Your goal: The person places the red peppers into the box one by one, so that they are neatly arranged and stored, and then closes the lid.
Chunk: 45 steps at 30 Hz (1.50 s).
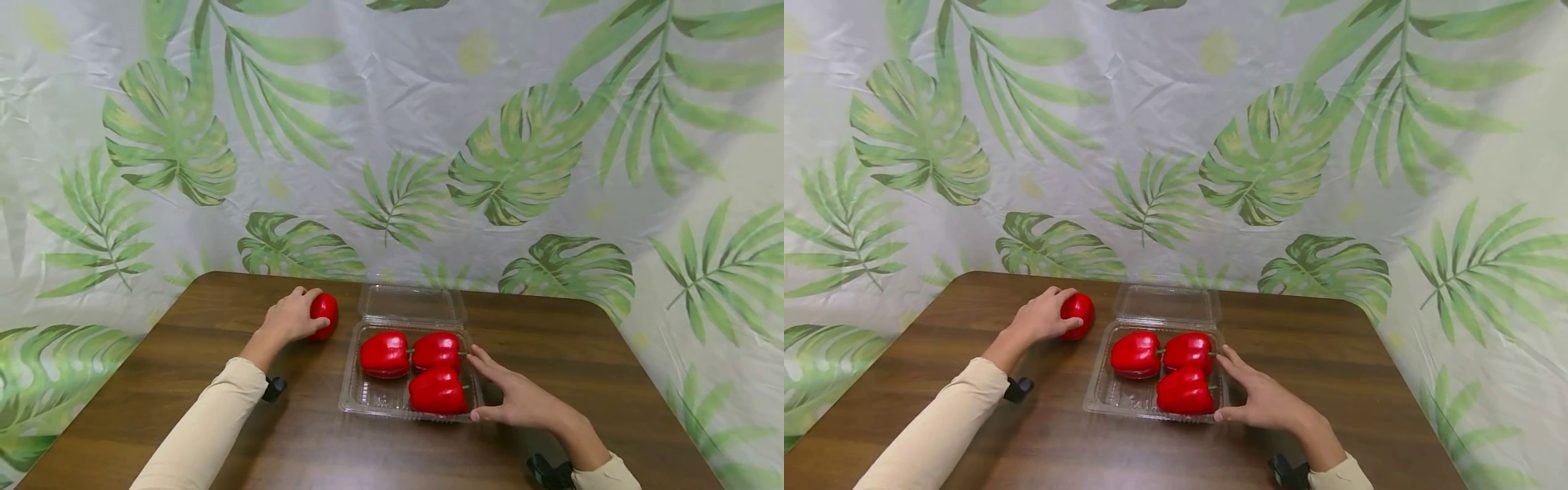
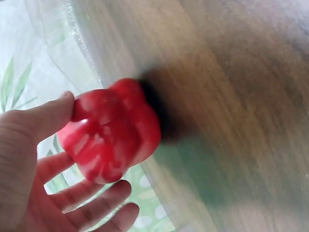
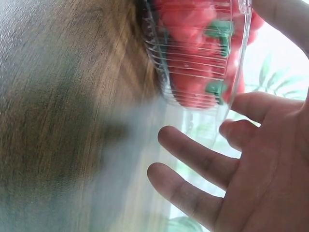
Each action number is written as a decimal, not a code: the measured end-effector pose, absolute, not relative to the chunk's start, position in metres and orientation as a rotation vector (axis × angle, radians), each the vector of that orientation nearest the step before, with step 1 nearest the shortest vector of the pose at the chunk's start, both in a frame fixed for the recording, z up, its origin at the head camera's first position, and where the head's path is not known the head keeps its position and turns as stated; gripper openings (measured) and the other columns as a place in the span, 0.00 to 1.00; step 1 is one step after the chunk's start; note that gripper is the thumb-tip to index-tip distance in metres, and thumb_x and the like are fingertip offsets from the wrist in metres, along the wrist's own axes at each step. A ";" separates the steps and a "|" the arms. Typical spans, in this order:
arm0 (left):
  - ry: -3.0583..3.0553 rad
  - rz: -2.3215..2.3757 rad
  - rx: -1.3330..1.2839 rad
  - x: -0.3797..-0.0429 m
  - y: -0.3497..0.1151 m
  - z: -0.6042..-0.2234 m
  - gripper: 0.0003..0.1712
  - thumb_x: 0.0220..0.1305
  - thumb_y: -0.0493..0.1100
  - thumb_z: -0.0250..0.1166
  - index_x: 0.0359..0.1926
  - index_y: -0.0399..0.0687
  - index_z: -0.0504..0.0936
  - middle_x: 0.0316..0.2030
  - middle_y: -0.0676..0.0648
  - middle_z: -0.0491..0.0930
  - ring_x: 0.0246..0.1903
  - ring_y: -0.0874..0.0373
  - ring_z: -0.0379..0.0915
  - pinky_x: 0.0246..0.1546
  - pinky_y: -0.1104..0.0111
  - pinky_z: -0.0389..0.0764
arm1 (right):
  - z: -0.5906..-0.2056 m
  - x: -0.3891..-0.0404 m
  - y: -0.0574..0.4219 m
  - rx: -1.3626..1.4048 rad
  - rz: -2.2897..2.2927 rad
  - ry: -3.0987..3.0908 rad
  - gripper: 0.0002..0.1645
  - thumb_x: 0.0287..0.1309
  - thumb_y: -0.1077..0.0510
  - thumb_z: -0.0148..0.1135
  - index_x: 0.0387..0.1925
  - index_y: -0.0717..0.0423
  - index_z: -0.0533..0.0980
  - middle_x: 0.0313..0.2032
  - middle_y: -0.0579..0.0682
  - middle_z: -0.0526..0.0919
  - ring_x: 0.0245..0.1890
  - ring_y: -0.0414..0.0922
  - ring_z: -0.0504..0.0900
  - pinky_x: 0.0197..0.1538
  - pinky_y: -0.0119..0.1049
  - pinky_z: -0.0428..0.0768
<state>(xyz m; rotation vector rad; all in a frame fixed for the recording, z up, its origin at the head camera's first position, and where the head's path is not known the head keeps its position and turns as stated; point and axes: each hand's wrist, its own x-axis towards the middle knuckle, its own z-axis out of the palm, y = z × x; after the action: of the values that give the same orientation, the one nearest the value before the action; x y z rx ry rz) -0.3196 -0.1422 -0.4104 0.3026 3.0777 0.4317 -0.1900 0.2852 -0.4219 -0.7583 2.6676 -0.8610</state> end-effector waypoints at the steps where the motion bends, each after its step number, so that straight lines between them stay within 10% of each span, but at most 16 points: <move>1: 3.075 0.436 0.306 -0.320 -0.142 -0.411 0.39 0.61 0.57 0.66 0.70 0.50 0.67 0.63 0.36 0.70 0.53 0.36 0.76 0.48 0.41 0.80 | -0.422 -0.190 0.285 -0.757 -0.863 2.667 0.57 0.56 0.40 0.68 0.76 0.60 0.53 0.78 0.64 0.46 0.71 0.71 0.60 0.62 0.71 0.68; 45: 3.036 0.625 0.576 -0.313 -0.152 -0.422 0.34 0.61 0.44 0.69 0.67 0.44 0.69 0.66 0.37 0.71 0.60 0.36 0.73 0.57 0.41 0.76 | -0.427 -0.189 0.286 -0.787 -0.864 2.705 0.57 0.56 0.38 0.68 0.75 0.62 0.54 0.77 0.65 0.48 0.70 0.71 0.63 0.61 0.71 0.69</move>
<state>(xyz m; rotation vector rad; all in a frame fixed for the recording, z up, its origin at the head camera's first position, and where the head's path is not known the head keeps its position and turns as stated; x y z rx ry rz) -0.3128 -0.1515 -0.4223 0.5763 3.0362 0.6252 -0.1895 0.2863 -0.4268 -0.7868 2.7046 -0.8642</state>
